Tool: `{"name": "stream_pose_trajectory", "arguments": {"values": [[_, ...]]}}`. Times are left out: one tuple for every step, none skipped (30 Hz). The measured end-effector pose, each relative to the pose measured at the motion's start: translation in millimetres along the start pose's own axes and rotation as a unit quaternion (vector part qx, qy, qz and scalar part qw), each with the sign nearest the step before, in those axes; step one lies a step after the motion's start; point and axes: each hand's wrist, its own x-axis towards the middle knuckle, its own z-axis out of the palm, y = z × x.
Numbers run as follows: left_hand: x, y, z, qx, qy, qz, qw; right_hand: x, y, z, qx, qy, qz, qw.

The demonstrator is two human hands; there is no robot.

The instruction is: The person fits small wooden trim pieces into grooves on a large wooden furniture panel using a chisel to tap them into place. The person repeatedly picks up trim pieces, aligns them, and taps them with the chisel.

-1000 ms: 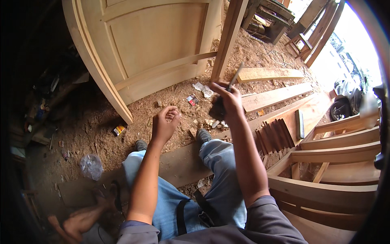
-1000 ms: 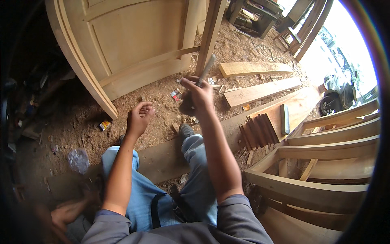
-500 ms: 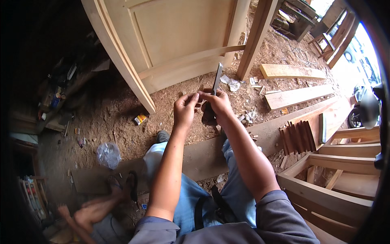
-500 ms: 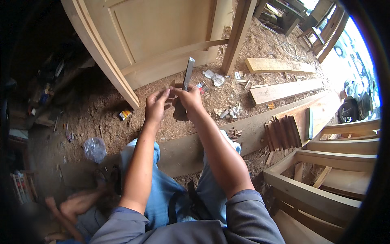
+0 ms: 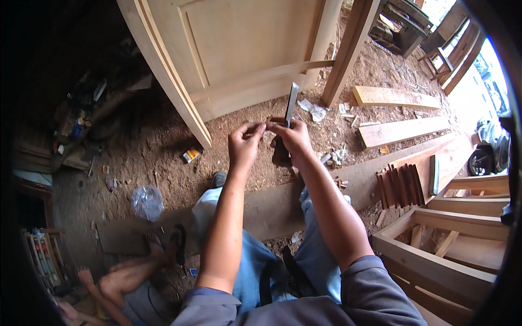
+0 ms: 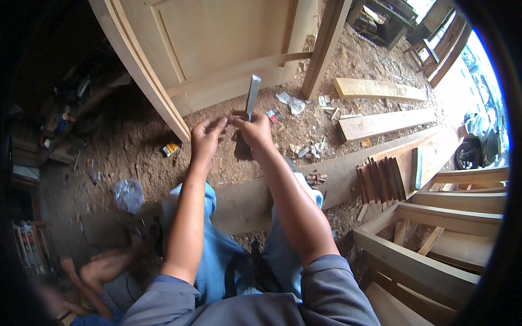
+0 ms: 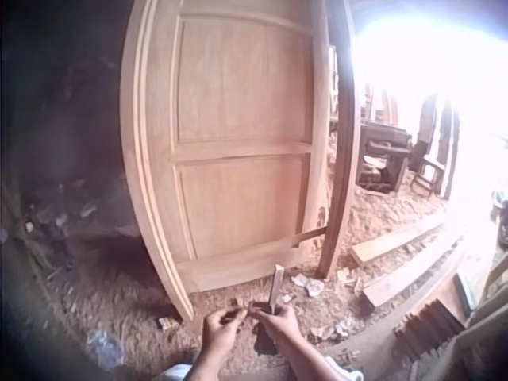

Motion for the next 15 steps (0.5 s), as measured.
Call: {"name": "stream_pose_trajectory", "arguments": {"values": [[-0.2,-1.7,-0.6,0.028,-0.010,-0.022,0.999,-1.6,-0.6,-1.6,-0.003,0.010,0.022,1.000],[-0.2,-3.4,-0.5,0.015,-0.020,-0.017,1.000,-1.2,-2.1,-2.4,-0.009,0.014,0.034,0.999],[1.9,-4.6,-0.3,0.007,-0.026,0.014,1.000,-1.0,-3.1,-3.6,0.007,0.002,0.016,1.000],[1.4,-6.8,0.6,0.011,-0.024,0.019,0.999,-1.7,-3.0,-4.4,0.014,-0.001,0.021,1.000],[-0.7,-9.2,0.0,0.018,-0.018,0.011,1.000,-2.8,-2.2,-5.4,0.018,0.002,0.034,0.999],[0.2,-10.6,2.2,-0.003,0.012,0.027,1.000,-2.4,-2.2,-6.0,0.014,-0.007,0.024,1.000],[-1.2,-11.9,2.4,-0.003,0.021,0.036,0.999,-3.2,-1.0,-6.3,0.019,-0.016,0.021,0.999],[-1.0,-12.1,3.1,-0.002,0.026,0.038,0.999,-2.3,-1.3,-7.0,0.023,-0.019,0.015,0.999],[-1.0,-11.9,3.4,-0.003,0.030,0.034,0.999,-2.4,-0.5,-6.9,0.032,-0.031,0.004,0.999],[-2.0,-11.6,3.6,-0.013,0.035,0.030,0.999,-1.1,-0.9,-7.3,0.013,-0.033,0.009,0.999],[-2.0,-10.4,3.4,-0.025,0.041,0.022,0.999,-0.7,-0.9,-7.3,0.012,-0.028,0.034,0.999],[-2.4,-9.2,3.1,-0.041,0.048,0.024,0.998,0.3,-1.2,-6.6,0.015,-0.032,0.056,0.998],[-1.9,-7.4,2.8,-0.038,0.056,0.028,0.997,0.6,-1.7,-6.3,0.022,-0.035,0.072,0.997],[-1.3,-5.5,2.4,-0.038,0.063,0.042,0.996,0.8,-1.9,-5.0,0.009,-0.044,0.086,0.995],[-1.1,-3.8,2.0,-0.038,0.071,0.047,0.996,0.6,-2.0,-3.8,-0.005,-0.062,0.085,0.994]]}}
